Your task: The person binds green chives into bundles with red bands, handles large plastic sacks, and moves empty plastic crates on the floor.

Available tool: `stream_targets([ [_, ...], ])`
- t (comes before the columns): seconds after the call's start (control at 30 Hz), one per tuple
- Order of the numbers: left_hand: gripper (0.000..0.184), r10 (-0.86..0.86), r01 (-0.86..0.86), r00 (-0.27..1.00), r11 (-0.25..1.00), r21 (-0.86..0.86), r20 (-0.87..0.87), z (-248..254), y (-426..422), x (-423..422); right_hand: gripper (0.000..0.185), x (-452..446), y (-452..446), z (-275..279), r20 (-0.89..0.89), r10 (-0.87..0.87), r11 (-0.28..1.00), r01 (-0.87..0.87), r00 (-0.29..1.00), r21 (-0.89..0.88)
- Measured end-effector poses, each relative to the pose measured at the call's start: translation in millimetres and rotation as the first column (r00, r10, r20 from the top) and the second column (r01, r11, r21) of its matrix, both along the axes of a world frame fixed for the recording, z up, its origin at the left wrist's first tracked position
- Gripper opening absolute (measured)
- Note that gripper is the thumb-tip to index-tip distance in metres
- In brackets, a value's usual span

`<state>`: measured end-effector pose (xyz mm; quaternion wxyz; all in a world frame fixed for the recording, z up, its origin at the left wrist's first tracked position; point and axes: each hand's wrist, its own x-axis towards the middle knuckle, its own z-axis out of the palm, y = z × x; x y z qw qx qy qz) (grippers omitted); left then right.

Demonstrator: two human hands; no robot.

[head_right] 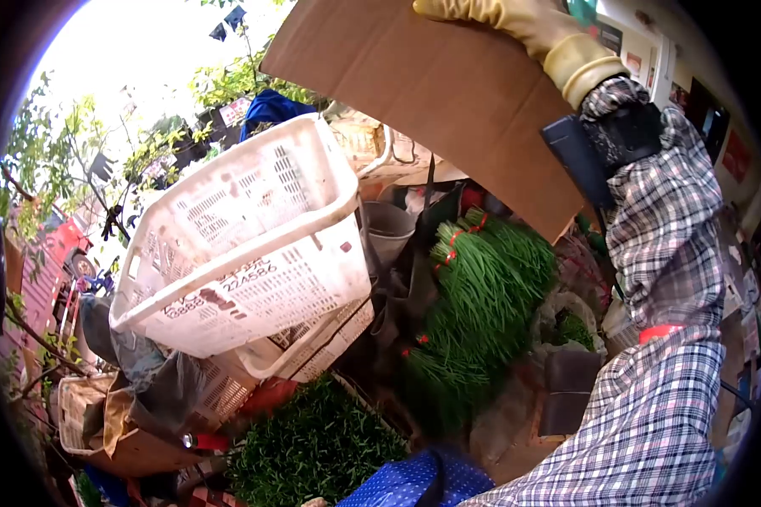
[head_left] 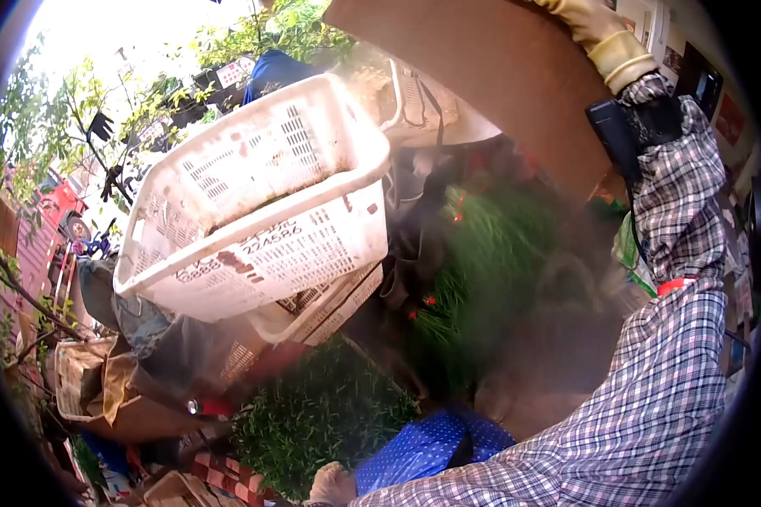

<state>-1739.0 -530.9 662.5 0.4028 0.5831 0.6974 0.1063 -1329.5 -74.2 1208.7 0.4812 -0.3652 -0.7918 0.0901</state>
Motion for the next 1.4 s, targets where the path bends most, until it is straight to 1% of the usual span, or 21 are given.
stream_targets([
  [0.03, 0.036, 0.377, -0.338, 0.870, 0.925, -0.171, 0.317, -2, -10, 8, 0.071, 2, -18, 4, 0.010, -0.021, 0.999, 0.021, 1.000, 0.028],
  [0.07, 0.037, 0.706, -0.536, 0.511, 0.708, -0.460, 0.491, 2, -10, 18, 0.071, 4, -12, 1, 0.010, -0.033, 0.999, 0.033, 0.999, 0.025],
  [0.1, 0.034, 0.487, -0.434, 0.738, 0.872, -0.224, 0.468, -68, -32, -1, 0.071, 4, -6, -5, 0.004, -0.043, 0.999, 0.043, 0.999, 0.026],
  [0.2, 0.034, 0.734, -0.567, 0.442, 0.674, -0.474, 0.515, -57, -22, 22, 0.071, 6, 16, -18, -0.016, -0.068, 0.998, 0.068, 0.998, 0.014],
  [0.43, 0.033, 0.818, -0.678, 0.272, 0.537, -0.502, 0.507, -70, -41, 38, 0.070, -14, 91, -46, -0.073, -0.240, 0.968, 0.244, 0.968, 0.051],
  [0.67, 0.032, 0.879, -0.761, 0.082, 0.360, -0.540, 0.470, -78, -71, 51, 0.070, -79, 220, -90, -0.230, -0.502, 0.840, 0.533, 0.834, 0.099],
  [0.77, 0.031, 0.909, -0.775, -0.019, 0.250, -0.580, 0.416, -62, -78, 55, 0.070, -106, 280, -99, -0.168, -0.591, 0.801, 0.598, 0.789, -0.007],
  [0.8, 0.031, 0.911, -0.781, -0.044, 0.224, -0.583, 0.409, -62, -84, 58, 0.070, -107, 274, -104, -0.008, -0.609, 0.776, 0.593, 0.793, -0.214],
  [0.87, 0.031, 0.911, -0.783, -0.087, 0.188, -0.593, 0.404, -67, -91, 64, 0.068, -96, 301, -129, -0.030, -0.545, 0.831, 0.544, 0.838, 0.118],
  [0.9, 0.030, 0.909, -0.785, -0.105, 0.173, -0.595, 0.404, -70, -94, 64, 0.066, -93, 306, -135, 0.002, -0.538, 0.838, 0.535, 0.843, 0.109],
  [0.97, 0.030, 0.906, -0.791, -0.134, 0.147, -0.594, 0.401, -74, -100, 65, 0.064, -89, 306, -145, 0.096, -0.582, 0.813, 0.582, 0.808, 0.024],
  [1.0, 0.030, 0.905, -0.796, -0.148, 0.130, -0.592, 0.398, -76, -104, 66, 0.066, -87, 302, -149, 0.010, -0.549, 0.836, 0.548, 0.836, 0.039],
  [1.07, 0.030, 0.899, -0.801, -0.176, 0.107, -0.590, 0.402, -80, -106, 66, 0.068, -82, 282, -148, 0.028, -0.543, 0.792, 0.500, 0.839, 0.351],
  [1.13, 0.029, 0.895, -0.805, -0.191, 0.092, -0.586, 0.404, -84, -105, 65, 0.068, -84, 255, -146, 0.177, -0.464, 0.884, 0.444, 0.868, 0.142],
  [1.17, 0.029, 0.895, -0.807, -0.197, 0.082, -0.584, 0.399, -79, -96, 64, 0.066, -85, 256, -151, 0.144, -0.421, 0.861, 0.346, 0.895, 0.372],
  [1.2, 0.030, 0.908, -0.815, -0.167, 0.092, -0.573, 0.383, -69, -85, 60, 0.064, -78, 259, -154, 0.176, -0.467, 0.859, 0.398, 0.867, 0.321],
  [1.27, 0.031, 0.930, -0.828, -0.102, 0.117, -0.548, 0.352, -42, -55, 53, 0.061, -80, 271, -155, -0.028, -0.428, 0.634, 0.323, 0.903, 0.703],
  [1.3, 0.030, 0.905, -0.826, 0.037, 0.266, -0.497, 0.424, -55, -50, 34, 0.060, -92, 247, -149, -0.059, -0.380, 0.605, 0.297, 0.923, 0.738],
  [1.33, 0.008, 0.916, -0.882, 0.045, 0.224, -0.414, 0.400, 8, 0, 35, 0.065, -104, 218, -141, 0.015, -0.416, 0.691, 0.306, 0.909, 0.655],
  [1.37, 0.036, 0.835, -0.840, 0.233, 0.431, -0.329, 0.499, 8, 5, 5, 0.072, -117, 188, -142, 0.087, -0.383, 0.844, 0.310, 0.920, 0.438],
  [1.4, 0.046, 0.764, -0.799, 0.260, 0.514, -0.313, 0.590, 18, 23, -24, 0.079, -130, 161, -143, 0.149, -0.323, 0.937, 0.294, 0.935, 0.187],
])
